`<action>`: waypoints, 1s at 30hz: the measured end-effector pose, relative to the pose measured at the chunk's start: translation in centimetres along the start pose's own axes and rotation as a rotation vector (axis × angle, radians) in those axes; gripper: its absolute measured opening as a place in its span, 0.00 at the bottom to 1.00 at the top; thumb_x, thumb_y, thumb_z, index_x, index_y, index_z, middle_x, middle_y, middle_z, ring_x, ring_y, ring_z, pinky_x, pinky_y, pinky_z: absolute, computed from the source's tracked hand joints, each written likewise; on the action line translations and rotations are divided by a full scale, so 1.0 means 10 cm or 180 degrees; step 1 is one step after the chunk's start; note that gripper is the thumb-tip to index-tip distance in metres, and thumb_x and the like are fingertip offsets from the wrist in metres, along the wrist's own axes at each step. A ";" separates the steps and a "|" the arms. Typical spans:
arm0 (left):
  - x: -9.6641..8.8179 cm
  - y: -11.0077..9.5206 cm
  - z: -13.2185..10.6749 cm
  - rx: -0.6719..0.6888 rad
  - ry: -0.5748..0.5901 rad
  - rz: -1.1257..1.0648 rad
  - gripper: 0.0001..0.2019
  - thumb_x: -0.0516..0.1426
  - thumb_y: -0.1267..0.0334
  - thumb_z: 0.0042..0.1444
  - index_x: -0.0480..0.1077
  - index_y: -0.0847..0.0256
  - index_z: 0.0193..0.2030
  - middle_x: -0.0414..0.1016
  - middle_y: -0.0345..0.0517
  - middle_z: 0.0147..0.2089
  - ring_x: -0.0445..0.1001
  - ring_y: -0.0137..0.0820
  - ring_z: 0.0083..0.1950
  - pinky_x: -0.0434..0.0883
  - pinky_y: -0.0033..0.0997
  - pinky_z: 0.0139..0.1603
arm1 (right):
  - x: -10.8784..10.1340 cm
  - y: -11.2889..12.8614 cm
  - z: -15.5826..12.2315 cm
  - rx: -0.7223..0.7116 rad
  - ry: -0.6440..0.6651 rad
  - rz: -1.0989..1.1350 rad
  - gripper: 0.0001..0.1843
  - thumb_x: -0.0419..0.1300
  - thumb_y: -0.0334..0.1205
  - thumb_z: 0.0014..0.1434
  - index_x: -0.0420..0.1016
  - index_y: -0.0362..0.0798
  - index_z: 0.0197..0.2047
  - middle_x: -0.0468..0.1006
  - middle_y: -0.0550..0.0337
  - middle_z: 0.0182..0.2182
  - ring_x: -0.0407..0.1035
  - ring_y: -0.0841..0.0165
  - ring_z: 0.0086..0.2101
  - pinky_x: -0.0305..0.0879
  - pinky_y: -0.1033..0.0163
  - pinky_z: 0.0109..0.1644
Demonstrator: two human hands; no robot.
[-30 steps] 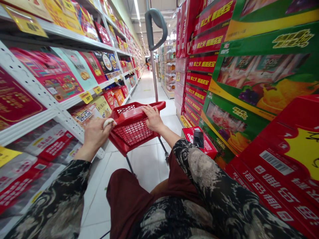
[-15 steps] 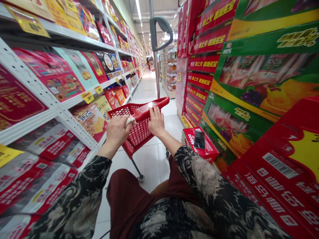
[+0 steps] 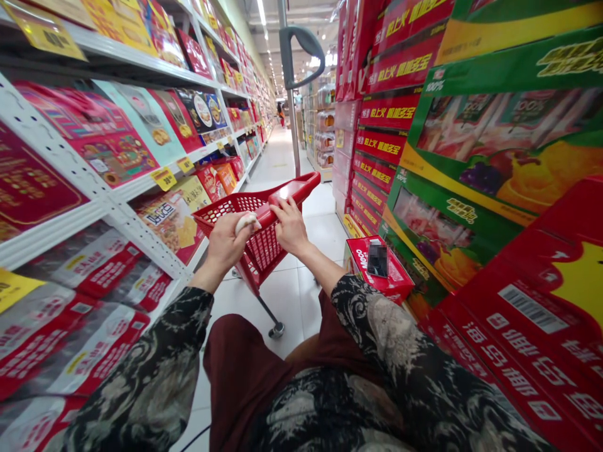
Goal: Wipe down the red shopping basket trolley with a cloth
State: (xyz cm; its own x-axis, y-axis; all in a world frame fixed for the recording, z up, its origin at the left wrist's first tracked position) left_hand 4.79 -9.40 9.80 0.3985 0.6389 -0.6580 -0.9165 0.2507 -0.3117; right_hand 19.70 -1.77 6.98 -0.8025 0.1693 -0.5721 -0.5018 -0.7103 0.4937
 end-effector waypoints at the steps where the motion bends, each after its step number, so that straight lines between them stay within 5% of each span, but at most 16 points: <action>1: 0.03 -0.03 0.01 0.0023 -0.0002 0.0004 0.18 0.50 0.51 0.58 0.71 0.59 0.47 0.75 0.48 0.46 0.71 0.36 0.48 0.66 0.38 0.52 | 0.00 -0.02 0.01 0.0013 -0.0011 0.0029 0.30 0.47 0.24 0.52 0.68 0.43 0.58 0.62 0.55 0.63 0.43 0.60 0.66 0.46 0.51 0.68; 7: 0.21 -0.24 0.04 0.0417 -0.0010 -0.0096 0.18 0.51 0.53 0.59 0.70 0.60 0.50 0.75 0.49 0.49 0.70 0.37 0.51 0.65 0.40 0.56 | -0.10 -0.11 -0.05 0.0420 -0.0346 0.0059 0.27 0.47 0.28 0.55 0.68 0.45 0.57 0.58 0.51 0.64 0.46 0.58 0.65 0.46 0.44 0.66; 12: 0.30 -0.23 0.04 0.0630 0.0132 -0.0311 0.20 0.50 0.54 0.59 0.66 0.59 0.55 0.70 0.50 0.58 0.65 0.36 0.59 0.61 0.43 0.62 | -0.21 0.02 -0.15 0.0063 -0.0344 0.0004 0.20 0.46 0.34 0.62 0.71 0.51 0.54 0.64 0.57 0.62 0.51 0.65 0.63 0.44 0.47 0.66; 20: 0.34 0.13 0.00 0.0228 0.0137 -0.0336 0.22 0.49 0.54 0.58 0.64 0.59 0.57 0.68 0.52 0.59 0.65 0.38 0.60 0.61 0.45 0.62 | -0.26 -0.05 -0.17 0.0155 -0.0096 -0.0008 0.19 0.46 0.37 0.64 0.70 0.50 0.55 0.64 0.58 0.61 0.50 0.66 0.64 0.46 0.51 0.66; 24: 0.37 0.09 0.03 0.0312 0.0202 -0.0299 0.22 0.48 0.54 0.59 0.65 0.61 0.56 0.70 0.53 0.57 0.66 0.38 0.58 0.62 0.44 0.61 | -0.24 -0.07 -0.17 0.0400 -0.0338 -0.0001 0.19 0.49 0.39 0.62 0.70 0.48 0.54 0.58 0.55 0.64 0.48 0.63 0.65 0.48 0.51 0.67; 30: 0.40 -0.07 0.09 0.0281 0.0286 -0.0275 0.20 0.49 0.56 0.58 0.69 0.63 0.52 0.74 0.51 0.51 0.69 0.37 0.53 0.64 0.42 0.58 | -0.23 -0.12 -0.14 0.0381 -0.0606 0.0144 0.15 0.50 0.38 0.61 0.73 0.45 0.48 0.62 0.53 0.62 0.50 0.64 0.64 0.46 0.55 0.68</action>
State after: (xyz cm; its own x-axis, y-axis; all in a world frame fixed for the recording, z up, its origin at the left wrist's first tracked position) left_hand 6.95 -6.35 8.05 0.4738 0.5455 -0.6913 -0.8766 0.3675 -0.3108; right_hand 22.63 -2.27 6.76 -0.8658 0.2730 -0.4194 -0.4895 -0.6358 0.5968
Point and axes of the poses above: each hand's wrist, its own z-axis towards the middle knuckle, its own x-axis out of the palm, y = z × x, the point moved 3 cm from there along z, towards the middle knuckle
